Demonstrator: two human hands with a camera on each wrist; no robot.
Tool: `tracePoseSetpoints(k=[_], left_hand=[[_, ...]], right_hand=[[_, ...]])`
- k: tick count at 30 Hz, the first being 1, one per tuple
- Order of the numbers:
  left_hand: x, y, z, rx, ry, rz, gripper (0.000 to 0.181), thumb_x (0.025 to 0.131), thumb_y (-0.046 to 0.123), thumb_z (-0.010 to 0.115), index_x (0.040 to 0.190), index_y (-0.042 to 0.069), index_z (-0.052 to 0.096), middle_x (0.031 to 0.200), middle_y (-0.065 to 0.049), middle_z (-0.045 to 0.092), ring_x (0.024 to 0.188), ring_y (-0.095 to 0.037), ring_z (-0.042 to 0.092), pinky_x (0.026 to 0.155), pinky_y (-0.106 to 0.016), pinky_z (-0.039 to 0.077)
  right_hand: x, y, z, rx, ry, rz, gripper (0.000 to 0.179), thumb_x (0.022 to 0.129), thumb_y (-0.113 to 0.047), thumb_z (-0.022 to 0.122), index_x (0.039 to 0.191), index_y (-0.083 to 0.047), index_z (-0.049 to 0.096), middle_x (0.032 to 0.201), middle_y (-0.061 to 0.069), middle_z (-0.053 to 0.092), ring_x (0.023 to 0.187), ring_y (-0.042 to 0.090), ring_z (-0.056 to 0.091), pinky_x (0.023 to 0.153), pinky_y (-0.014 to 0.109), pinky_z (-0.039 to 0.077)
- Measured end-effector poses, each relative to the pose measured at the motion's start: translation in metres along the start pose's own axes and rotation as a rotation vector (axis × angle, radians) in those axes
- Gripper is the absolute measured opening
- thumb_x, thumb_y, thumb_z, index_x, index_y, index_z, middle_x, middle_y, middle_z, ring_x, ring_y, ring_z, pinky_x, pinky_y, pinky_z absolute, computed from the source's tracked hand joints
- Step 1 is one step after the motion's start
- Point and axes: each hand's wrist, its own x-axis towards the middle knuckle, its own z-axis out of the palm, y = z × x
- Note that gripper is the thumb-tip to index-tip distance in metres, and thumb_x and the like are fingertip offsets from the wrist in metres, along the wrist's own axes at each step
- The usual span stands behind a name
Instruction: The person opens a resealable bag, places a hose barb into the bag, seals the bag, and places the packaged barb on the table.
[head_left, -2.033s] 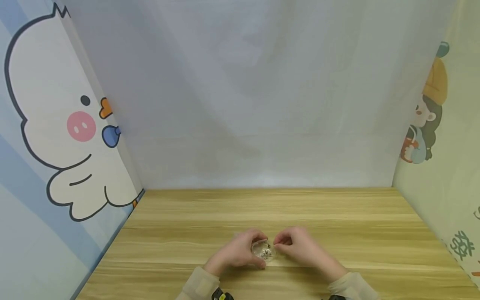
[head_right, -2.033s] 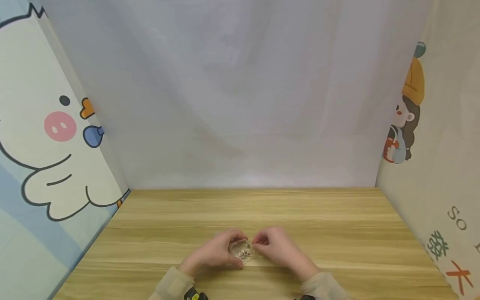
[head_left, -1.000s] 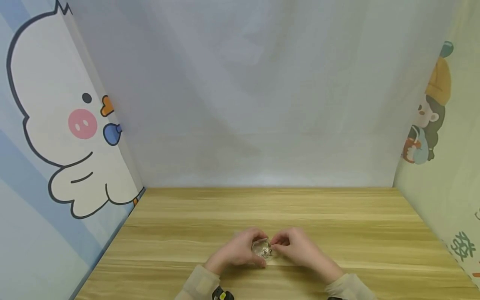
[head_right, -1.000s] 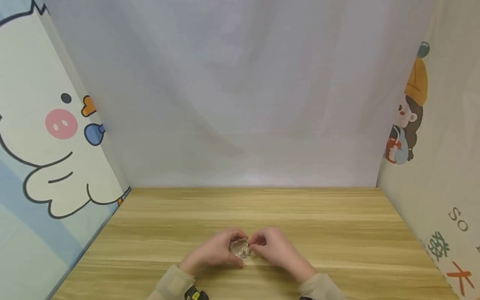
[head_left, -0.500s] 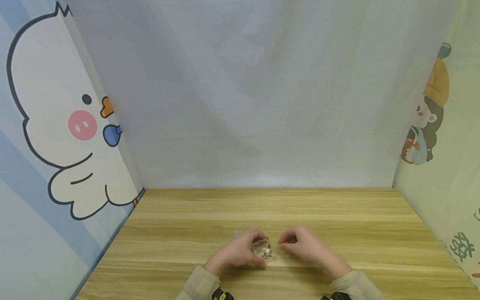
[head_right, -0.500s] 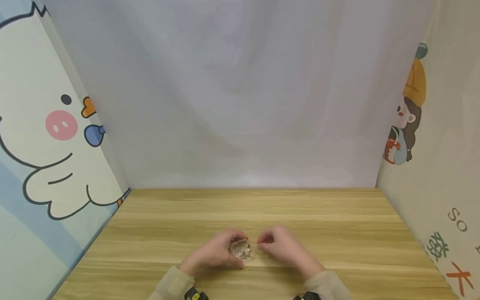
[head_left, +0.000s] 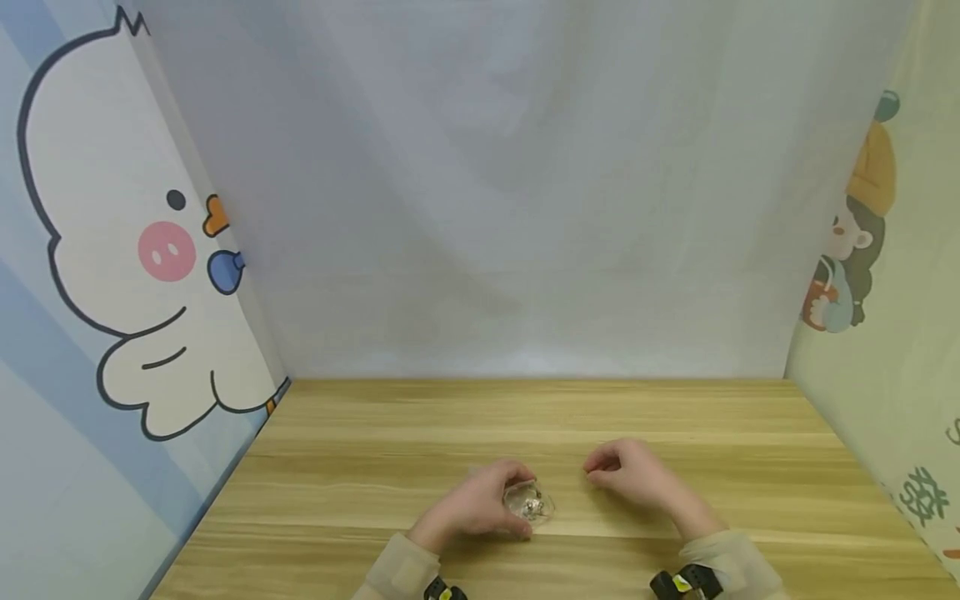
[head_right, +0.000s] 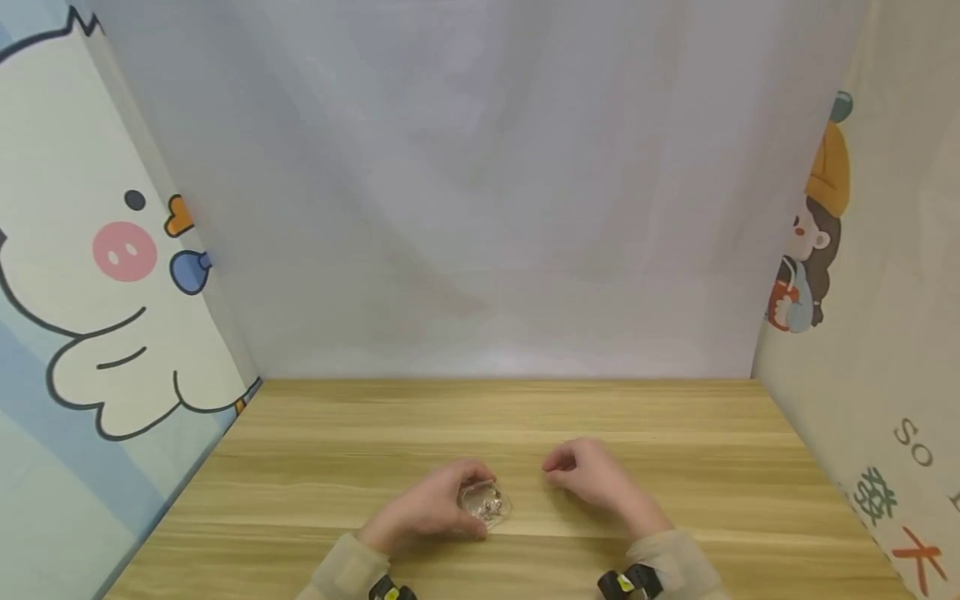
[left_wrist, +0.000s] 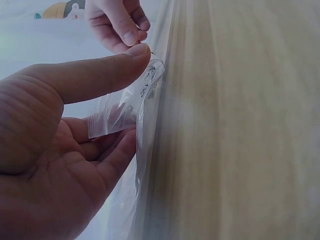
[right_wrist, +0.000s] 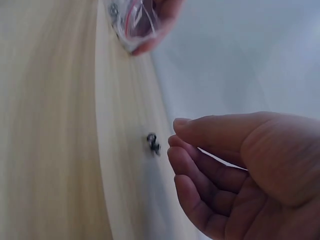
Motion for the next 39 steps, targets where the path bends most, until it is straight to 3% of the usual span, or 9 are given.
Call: tracePoseSetpoints(k=[5,13,27,39], left_hand=[[0.0,-0.002,0.001,0.001,-0.004,0.004,0.071,0.072,0.017,0.1,0.134,0.005,0.066,0.134,-0.002,0.068,0.125,-0.019,0.062,0.113,-0.038,0.048],[0.0,-0.001,0.0,0.009,-0.003,0.008,0.071,0.072,0.016,0.1,0.134,0.005,0.066,0.133,-0.003,0.068,0.126,-0.02,0.062,0.113,-0.038,0.048],[0.001,-0.002,-0.001,0.003,-0.007,0.015,0.069,0.073,0.016,0.1,0.133,0.005,0.067,0.131,0.0,0.068,0.124,-0.017,0.061,0.113,-0.037,0.047],[0.001,-0.001,-0.002,0.014,-0.012,0.012,0.069,0.073,0.017,0.1,0.133,0.005,0.067,0.132,-0.001,0.067,0.125,-0.018,0.061,0.113,-0.037,0.047]], right_hand=[[0.001,0.013,-0.008,0.003,-0.001,0.04,0.007,0.094,-0.006,0.079,0.101,-0.005,0.079,0.094,-0.001,0.075,0.086,0.015,0.067,0.076,0.028,0.056],[0.006,0.025,-0.012,-0.008,-0.016,0.03,0.008,0.094,-0.011,0.08,0.102,-0.008,0.079,0.096,-0.002,0.076,0.088,0.014,0.068,0.079,0.03,0.056],[0.023,0.032,-0.01,-0.015,-0.06,0.018,0.012,0.095,-0.019,0.081,0.104,-0.01,0.08,0.096,-0.004,0.076,0.086,0.011,0.065,0.077,0.028,0.054],[0.024,0.031,-0.01,-0.034,-0.095,-0.001,0.009,0.095,-0.018,0.082,0.102,-0.012,0.082,0.1,-0.003,0.078,0.089,0.013,0.066,0.079,0.029,0.054]])
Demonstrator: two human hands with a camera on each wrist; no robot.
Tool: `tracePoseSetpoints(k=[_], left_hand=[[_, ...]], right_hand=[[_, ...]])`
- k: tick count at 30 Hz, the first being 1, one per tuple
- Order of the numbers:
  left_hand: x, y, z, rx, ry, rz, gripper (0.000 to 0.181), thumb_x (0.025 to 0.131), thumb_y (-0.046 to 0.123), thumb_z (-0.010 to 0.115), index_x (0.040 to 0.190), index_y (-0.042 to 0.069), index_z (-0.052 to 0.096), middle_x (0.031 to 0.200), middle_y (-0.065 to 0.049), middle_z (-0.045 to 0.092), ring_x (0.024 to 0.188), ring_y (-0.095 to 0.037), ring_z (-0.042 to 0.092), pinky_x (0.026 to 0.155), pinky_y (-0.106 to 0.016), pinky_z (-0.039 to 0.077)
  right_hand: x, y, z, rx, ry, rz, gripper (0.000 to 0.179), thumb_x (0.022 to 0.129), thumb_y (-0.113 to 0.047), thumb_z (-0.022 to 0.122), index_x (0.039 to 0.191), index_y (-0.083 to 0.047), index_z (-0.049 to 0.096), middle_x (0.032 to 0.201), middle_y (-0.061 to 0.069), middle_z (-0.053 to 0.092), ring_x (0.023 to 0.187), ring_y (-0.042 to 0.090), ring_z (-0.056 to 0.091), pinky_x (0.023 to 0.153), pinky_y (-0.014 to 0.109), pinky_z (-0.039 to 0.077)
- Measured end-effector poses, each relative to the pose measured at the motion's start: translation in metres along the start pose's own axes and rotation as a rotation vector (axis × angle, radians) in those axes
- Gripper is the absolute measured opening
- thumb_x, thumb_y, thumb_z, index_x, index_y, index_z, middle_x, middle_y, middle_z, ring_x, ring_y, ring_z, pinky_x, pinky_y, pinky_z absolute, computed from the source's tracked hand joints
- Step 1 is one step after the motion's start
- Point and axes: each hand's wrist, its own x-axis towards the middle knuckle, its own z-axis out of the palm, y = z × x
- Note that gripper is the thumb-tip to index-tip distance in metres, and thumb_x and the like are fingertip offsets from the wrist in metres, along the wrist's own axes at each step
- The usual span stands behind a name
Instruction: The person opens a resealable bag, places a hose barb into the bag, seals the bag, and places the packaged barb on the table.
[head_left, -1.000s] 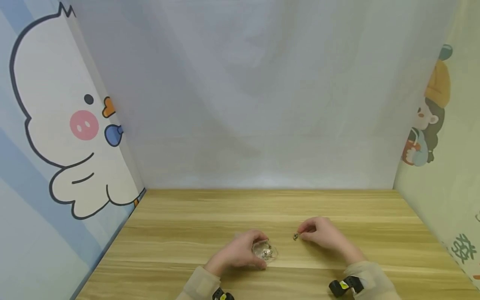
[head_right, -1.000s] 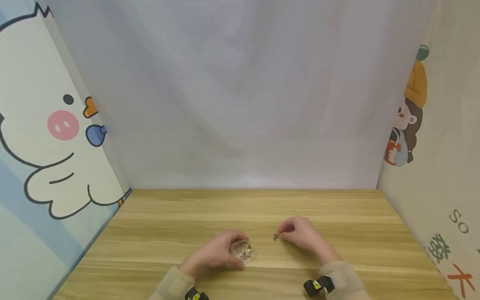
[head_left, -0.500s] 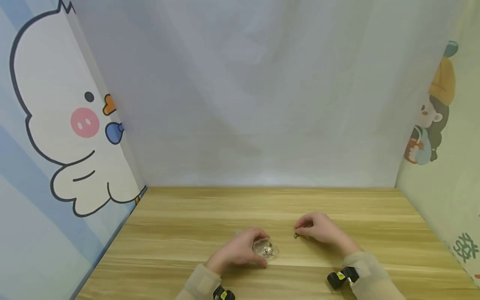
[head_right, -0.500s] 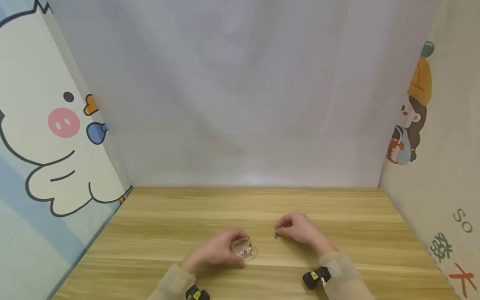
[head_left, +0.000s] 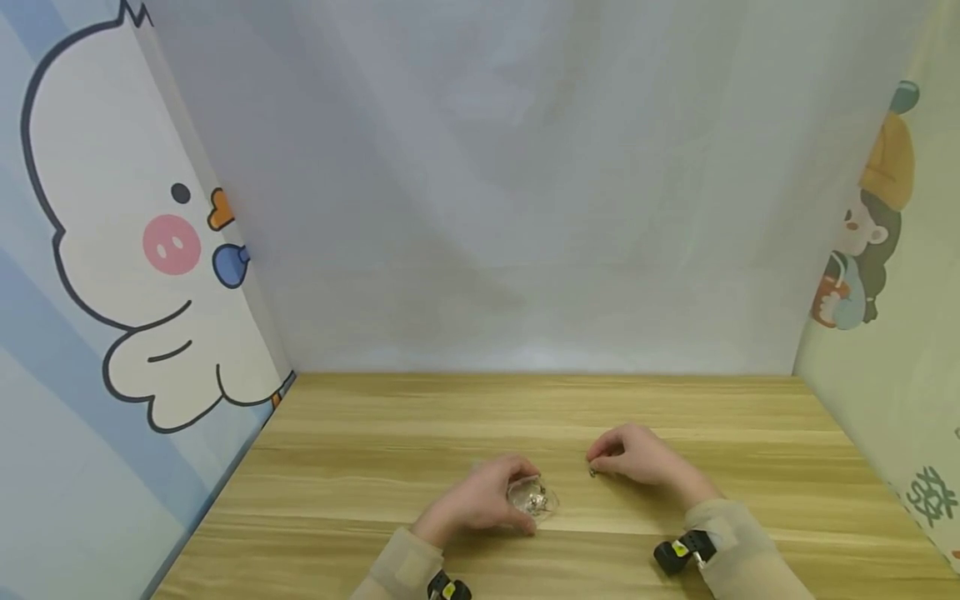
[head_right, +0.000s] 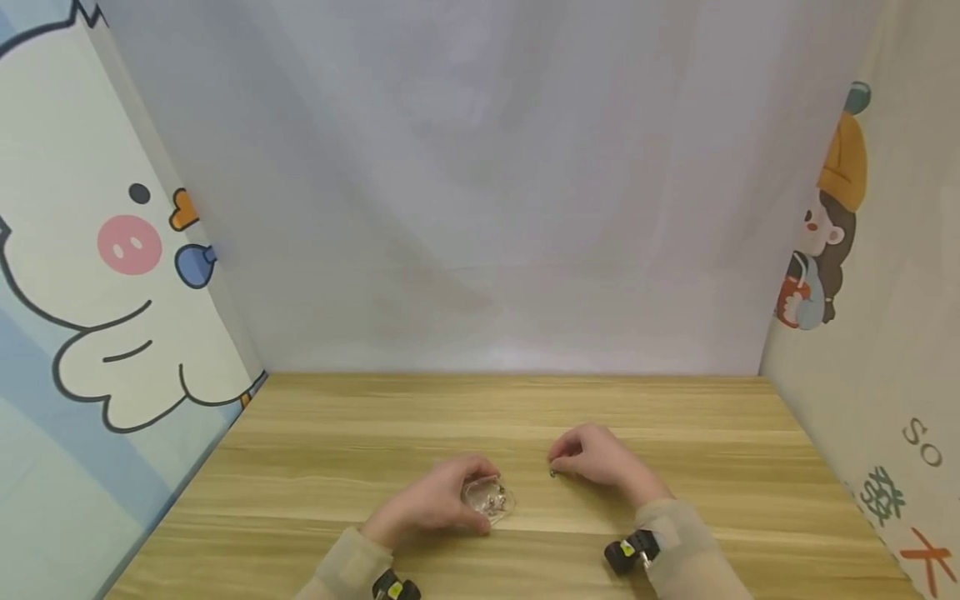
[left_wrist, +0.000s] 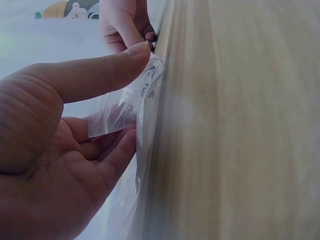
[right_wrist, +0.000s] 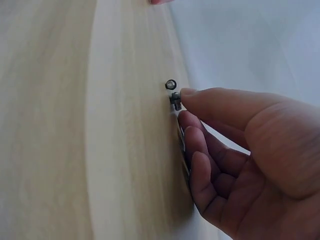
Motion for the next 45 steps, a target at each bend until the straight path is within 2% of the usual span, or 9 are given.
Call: tracePoseSetpoints(k=[9,21,30,45], left_hand=[[-0.001,0.001,0.002,-0.008,0.002,-0.003,0.07,0.072,0.015,0.1,0.133,0.005,0.066,0.131,-0.002,0.067,0.124,-0.018,0.062,0.113,-0.036,0.048],[-0.002,0.001,0.003,-0.012,0.009,-0.001,0.071,0.072,0.013,0.099,0.133,0.003,0.066,0.132,-0.003,0.067,0.125,-0.02,0.062,0.113,-0.037,0.047],[-0.001,0.0,0.002,-0.03,-0.001,-0.01,0.07,0.074,0.014,0.099,0.134,0.004,0.066,0.133,-0.002,0.066,0.126,-0.019,0.061,0.114,-0.037,0.047],[-0.002,0.002,0.001,-0.024,0.0,-0.014,0.069,0.074,0.014,0.099,0.133,0.005,0.066,0.132,0.0,0.066,0.126,-0.019,0.061,0.114,-0.038,0.047]], right_hand=[[-0.005,0.0,-0.002,0.025,-0.026,-0.003,0.01,0.095,-0.013,0.079,0.104,-0.009,0.081,0.099,-0.001,0.078,0.088,0.013,0.066,0.077,0.027,0.054],[-0.011,-0.001,-0.004,0.085,-0.048,-0.014,0.013,0.089,-0.011,0.085,0.097,-0.008,0.075,0.086,-0.003,0.071,0.077,0.013,0.063,0.068,0.024,0.053],[-0.011,-0.002,-0.005,0.057,-0.067,-0.027,0.011,0.09,-0.009,0.084,0.096,-0.004,0.076,0.084,-0.005,0.07,0.075,0.011,0.062,0.067,0.024,0.052],[-0.012,-0.007,-0.006,0.007,-0.075,-0.056,0.005,0.092,-0.008,0.083,0.092,-0.008,0.077,0.084,-0.007,0.071,0.074,0.007,0.06,0.067,0.023,0.052]])
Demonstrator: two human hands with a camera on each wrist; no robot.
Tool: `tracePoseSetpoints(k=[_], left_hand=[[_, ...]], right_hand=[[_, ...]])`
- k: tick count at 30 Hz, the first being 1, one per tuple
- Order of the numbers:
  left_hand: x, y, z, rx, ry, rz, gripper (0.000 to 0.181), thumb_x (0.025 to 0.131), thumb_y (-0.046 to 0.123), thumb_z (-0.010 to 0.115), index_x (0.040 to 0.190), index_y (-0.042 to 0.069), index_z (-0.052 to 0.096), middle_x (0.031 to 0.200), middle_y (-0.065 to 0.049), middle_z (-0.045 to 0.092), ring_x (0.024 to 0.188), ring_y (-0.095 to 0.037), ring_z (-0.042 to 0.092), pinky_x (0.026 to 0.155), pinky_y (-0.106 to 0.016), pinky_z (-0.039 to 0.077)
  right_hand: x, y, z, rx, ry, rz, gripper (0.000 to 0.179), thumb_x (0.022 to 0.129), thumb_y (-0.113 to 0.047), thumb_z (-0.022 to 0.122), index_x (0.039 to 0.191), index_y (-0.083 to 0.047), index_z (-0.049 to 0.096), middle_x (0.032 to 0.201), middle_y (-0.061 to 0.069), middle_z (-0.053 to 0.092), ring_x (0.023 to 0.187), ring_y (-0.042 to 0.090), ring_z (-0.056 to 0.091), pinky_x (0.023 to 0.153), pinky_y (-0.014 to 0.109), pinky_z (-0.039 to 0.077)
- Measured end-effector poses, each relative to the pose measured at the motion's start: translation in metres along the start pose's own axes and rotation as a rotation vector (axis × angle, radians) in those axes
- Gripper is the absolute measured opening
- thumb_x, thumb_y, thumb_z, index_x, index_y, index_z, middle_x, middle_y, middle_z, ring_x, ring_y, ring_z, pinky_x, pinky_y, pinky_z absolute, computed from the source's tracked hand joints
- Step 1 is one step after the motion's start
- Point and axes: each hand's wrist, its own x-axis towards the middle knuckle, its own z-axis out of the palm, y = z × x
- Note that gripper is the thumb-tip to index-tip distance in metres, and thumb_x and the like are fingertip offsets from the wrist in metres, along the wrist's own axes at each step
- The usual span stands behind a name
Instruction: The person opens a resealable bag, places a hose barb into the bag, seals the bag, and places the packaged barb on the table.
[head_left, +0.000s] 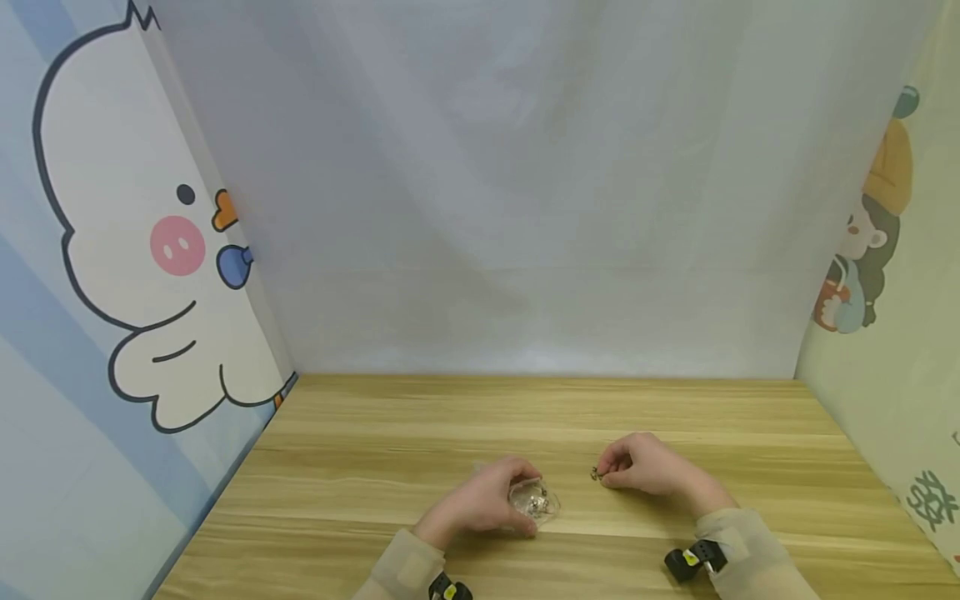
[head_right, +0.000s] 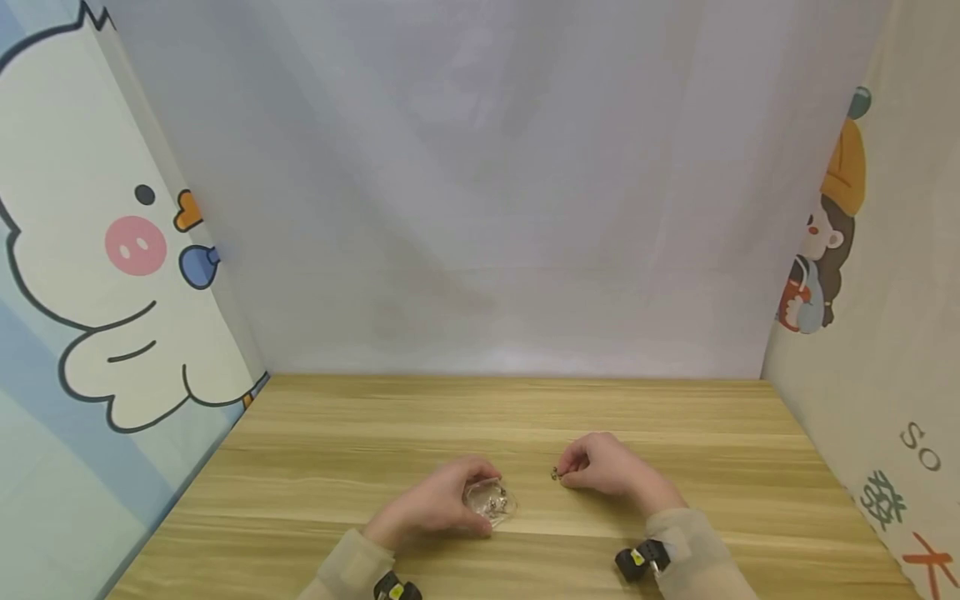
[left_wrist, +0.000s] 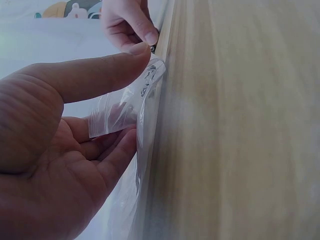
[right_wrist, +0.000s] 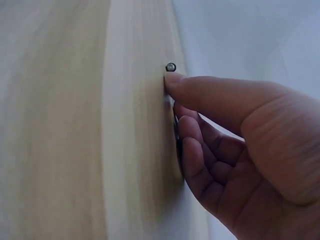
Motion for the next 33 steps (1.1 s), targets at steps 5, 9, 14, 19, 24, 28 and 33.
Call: tracePoseSetpoints(k=[5,9,14,19,24,28,33], left_hand=[[0.0009,-0.0009,0.0003,0.005,0.0,0.005,0.069,0.073,0.014,0.099,0.133,0.005,0.066,0.132,0.0,0.067,0.125,-0.018,0.061,0.114,-0.037,0.047],[0.0017,-0.0017,0.0008,0.005,-0.001,0.004,0.069,0.073,0.014,0.099,0.133,0.005,0.066,0.132,0.0,0.067,0.126,-0.018,0.061,0.114,-0.037,0.046],[0.002,-0.0023,0.0013,-0.003,0.002,0.003,0.069,0.073,0.013,0.099,0.133,0.005,0.066,0.132,-0.001,0.067,0.125,-0.018,0.061,0.114,-0.037,0.047],[0.0019,-0.0027,0.0009,-0.001,0.004,0.015,0.07,0.073,0.013,0.099,0.133,0.004,0.066,0.132,-0.002,0.067,0.125,-0.019,0.062,0.114,-0.037,0.047],[0.0017,-0.0032,0.0007,0.001,0.002,0.013,0.07,0.073,0.013,0.099,0.134,0.003,0.065,0.133,-0.002,0.066,0.126,-0.019,0.061,0.115,-0.038,0.047],[0.0016,-0.0027,0.0007,-0.004,0.0,0.006,0.07,0.074,0.013,0.099,0.134,0.004,0.065,0.132,-0.002,0.066,0.127,-0.019,0.061,0.115,-0.038,0.046],[0.0016,-0.0018,0.0003,-0.002,-0.004,0.004,0.069,0.074,0.014,0.099,0.134,0.004,0.066,0.132,-0.001,0.066,0.126,-0.018,0.061,0.115,-0.037,0.046]], right_hand=[[-0.0013,-0.0011,0.0,-0.025,0.001,0.004,0.005,0.093,-0.009,0.082,0.092,-0.009,0.077,0.084,-0.008,0.07,0.075,0.007,0.06,0.068,0.024,0.053],[-0.0038,-0.003,-0.0004,-0.023,0.001,0.016,0.005,0.094,-0.011,0.082,0.093,-0.01,0.077,0.085,-0.007,0.07,0.076,0.008,0.061,0.069,0.025,0.053],[-0.0061,-0.0033,-0.0004,-0.027,0.005,0.019,0.005,0.095,-0.013,0.081,0.094,-0.01,0.078,0.087,-0.007,0.071,0.078,0.009,0.062,0.07,0.025,0.054],[-0.0059,0.0005,0.0002,-0.032,0.025,0.004,0.004,0.096,-0.014,0.081,0.094,-0.01,0.079,0.087,-0.009,0.072,0.078,0.006,0.063,0.071,0.025,0.055],[-0.0066,0.0012,0.0016,-0.005,0.049,0.018,0.007,0.095,-0.016,0.082,0.095,-0.01,0.079,0.087,-0.009,0.073,0.078,0.007,0.062,0.071,0.025,0.054],[-0.0073,-0.001,0.0026,0.005,0.052,0.022,0.009,0.095,-0.018,0.083,0.097,-0.01,0.079,0.087,-0.008,0.073,0.078,0.008,0.062,0.07,0.026,0.053],[-0.0063,-0.004,0.0036,-0.01,0.043,0.014,0.007,0.094,-0.019,0.084,0.096,-0.014,0.079,0.088,-0.01,0.074,0.08,0.007,0.065,0.073,0.026,0.055]])
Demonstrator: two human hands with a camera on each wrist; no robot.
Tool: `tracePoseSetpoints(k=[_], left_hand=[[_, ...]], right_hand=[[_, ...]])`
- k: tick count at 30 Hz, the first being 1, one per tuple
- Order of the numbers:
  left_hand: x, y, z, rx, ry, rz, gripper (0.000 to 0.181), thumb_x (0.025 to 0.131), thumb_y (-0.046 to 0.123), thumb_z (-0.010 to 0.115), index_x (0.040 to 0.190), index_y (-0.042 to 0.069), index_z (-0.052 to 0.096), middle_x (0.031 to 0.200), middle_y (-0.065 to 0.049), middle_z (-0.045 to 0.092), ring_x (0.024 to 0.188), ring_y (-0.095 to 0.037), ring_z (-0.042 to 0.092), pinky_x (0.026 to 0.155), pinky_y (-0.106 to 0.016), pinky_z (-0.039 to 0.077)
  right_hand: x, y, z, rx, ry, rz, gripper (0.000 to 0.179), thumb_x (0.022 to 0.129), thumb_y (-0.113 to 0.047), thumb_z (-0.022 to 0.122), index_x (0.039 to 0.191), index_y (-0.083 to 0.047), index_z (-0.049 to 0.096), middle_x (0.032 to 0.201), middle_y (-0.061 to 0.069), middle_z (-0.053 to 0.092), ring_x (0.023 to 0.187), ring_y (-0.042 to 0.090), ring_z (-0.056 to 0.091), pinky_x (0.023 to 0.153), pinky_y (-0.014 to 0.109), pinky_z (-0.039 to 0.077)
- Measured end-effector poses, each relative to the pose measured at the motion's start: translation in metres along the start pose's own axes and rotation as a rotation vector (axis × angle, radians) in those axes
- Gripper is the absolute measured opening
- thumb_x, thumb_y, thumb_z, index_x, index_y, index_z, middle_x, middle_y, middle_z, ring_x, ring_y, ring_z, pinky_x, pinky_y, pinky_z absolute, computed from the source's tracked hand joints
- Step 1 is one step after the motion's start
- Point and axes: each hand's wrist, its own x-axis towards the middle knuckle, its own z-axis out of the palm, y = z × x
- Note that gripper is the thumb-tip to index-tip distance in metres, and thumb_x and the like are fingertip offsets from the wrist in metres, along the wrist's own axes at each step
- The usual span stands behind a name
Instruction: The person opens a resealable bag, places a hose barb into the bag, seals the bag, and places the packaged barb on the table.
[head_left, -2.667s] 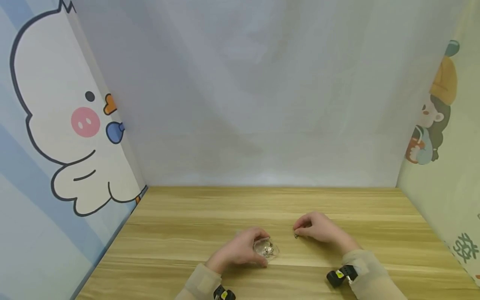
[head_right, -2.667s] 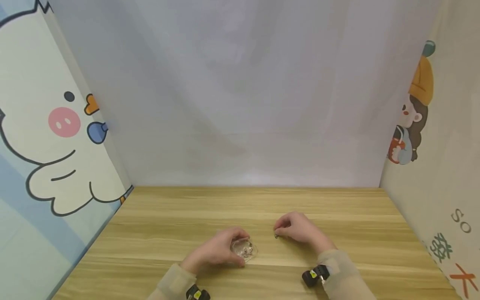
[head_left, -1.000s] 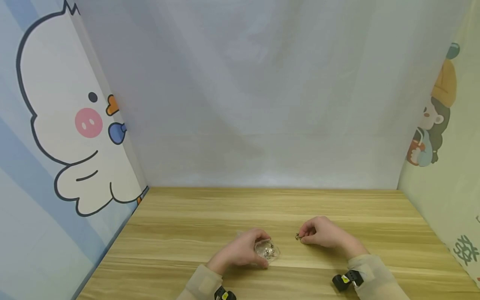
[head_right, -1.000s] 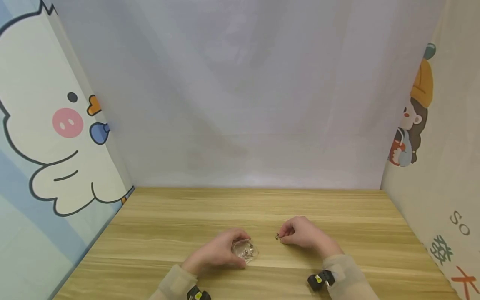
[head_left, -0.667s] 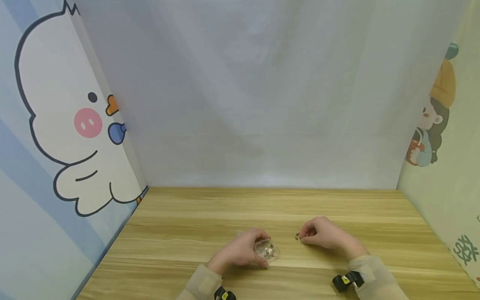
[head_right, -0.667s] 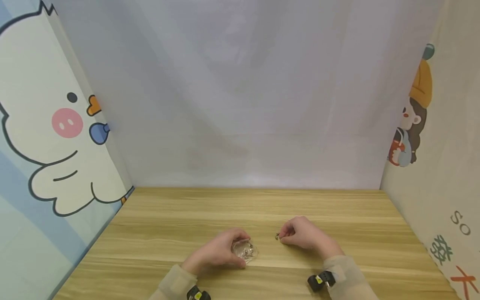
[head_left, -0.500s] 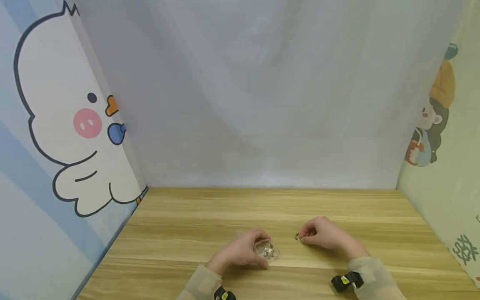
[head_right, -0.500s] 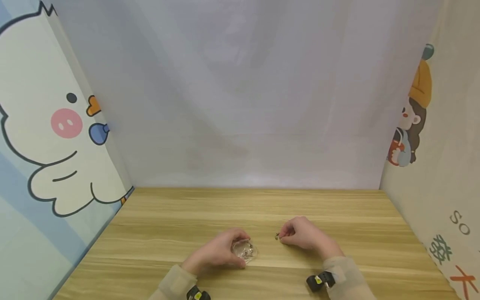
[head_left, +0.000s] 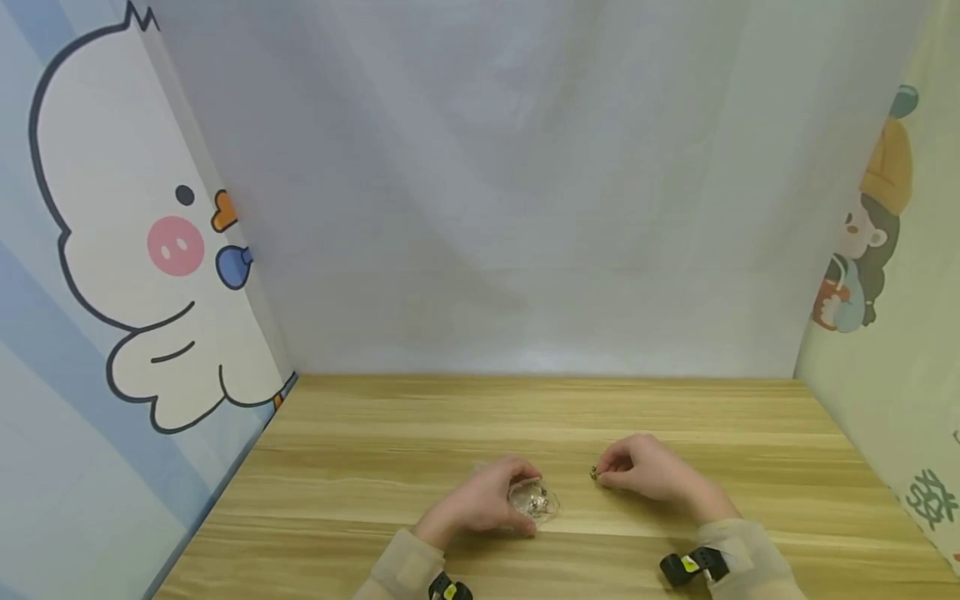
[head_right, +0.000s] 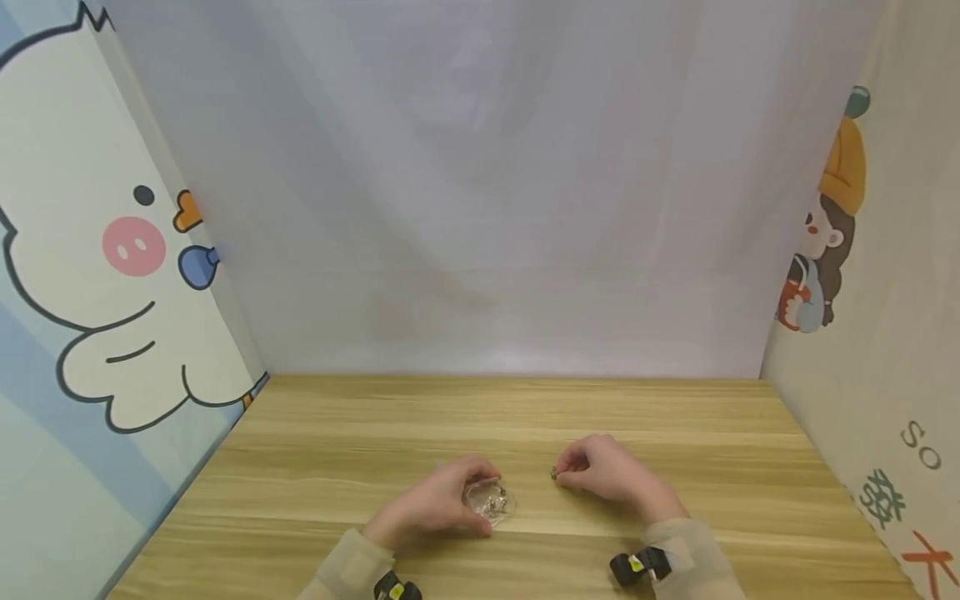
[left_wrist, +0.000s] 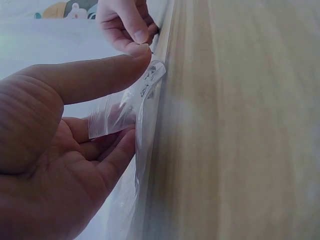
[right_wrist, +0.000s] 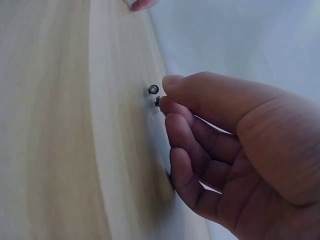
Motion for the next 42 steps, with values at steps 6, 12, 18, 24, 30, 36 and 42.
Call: tracePoseSetpoints(k=[6,12,18,24,30,36,42], left_hand=[[-0.002,0.003,-0.002,0.002,0.0,0.007,0.068,0.074,0.014,0.099,0.132,0.004,0.066,0.13,-0.001,0.067,0.125,-0.019,0.061,0.114,-0.038,0.047],[-0.003,0.004,-0.002,0.012,0.008,0.018,0.07,0.073,0.014,0.099,0.133,0.003,0.066,0.13,-0.003,0.067,0.124,-0.02,0.062,0.113,-0.039,0.048],[-0.004,0.005,-0.001,-0.001,0.01,0.016,0.069,0.072,0.013,0.099,0.132,0.003,0.066,0.13,-0.004,0.068,0.124,-0.021,0.062,0.114,-0.039,0.047],[-0.004,0.004,-0.002,-0.005,0.002,0.01,0.068,0.074,0.014,0.099,0.132,0.004,0.066,0.13,-0.002,0.067,0.124,-0.019,0.061,0.114,-0.038,0.047],[-0.003,0.002,-0.002,-0.015,-0.004,0.006,0.067,0.075,0.015,0.099,0.133,0.004,0.066,0.131,-0.001,0.066,0.127,-0.019,0.06,0.114,-0.036,0.047],[-0.004,0.004,-0.002,-0.013,0.001,0.018,0.067,0.074,0.013,0.099,0.131,0.004,0.067,0.129,-0.002,0.067,0.124,-0.02,0.061,0.112,-0.036,0.047],[-0.004,0.005,-0.002,-0.016,-0.004,-0.006,0.066,0.074,0.015,0.099,0.131,0.007,0.067,0.129,0.001,0.067,0.124,-0.018,0.061,0.112,-0.037,0.047]], right_hand=[[0.002,-0.007,0.003,-0.013,-0.003,-0.049,0.006,0.093,-0.017,0.084,0.095,-0.012,0.079,0.087,-0.011,0.074,0.082,0.004,0.066,0.076,0.026,0.058],[0.004,-0.016,0.008,-0.003,-0.017,-0.072,0.007,0.093,-0.015,0.083,0.096,-0.01,0.079,0.088,-0.011,0.074,0.082,0.004,0.067,0.077,0.026,0.059],[0.005,-0.025,0.016,-0.005,-0.026,-0.1,0.003,0.093,-0.013,0.082,0.095,-0.013,0.08,0.088,-0.012,0.073,0.081,0.003,0.066,0.075,0.026,0.058],[0.008,-0.038,0.029,0.033,-0.053,-0.109,0.006,0.094,-0.014,0.082,0.097,-0.01,0.08,0.088,-0.012,0.074,0.08,0.004,0.067,0.074,0.026,0.059],[0.01,-0.049,0.041,0.058,-0.068,-0.123,0.003,0.094,-0.012,0.082,0.096,-0.013,0.08,0.086,-0.012,0.073,0.079,0.004,0.066,0.072,0.026,0.058],[0.011,-0.053,0.05,0.061,-0.039,-0.13,0.004,0.093,-0.01,0.081,0.095,-0.014,0.079,0.085,-0.012,0.073,0.078,0.003,0.066,0.072,0.025,0.057],[0.012,-0.057,0.057,0.099,-0.015,-0.123,0.004,0.095,-0.01,0.081,0.098,-0.011,0.08,0.087,-0.009,0.074,0.078,0.004,0.066,0.071,0.025,0.057]])
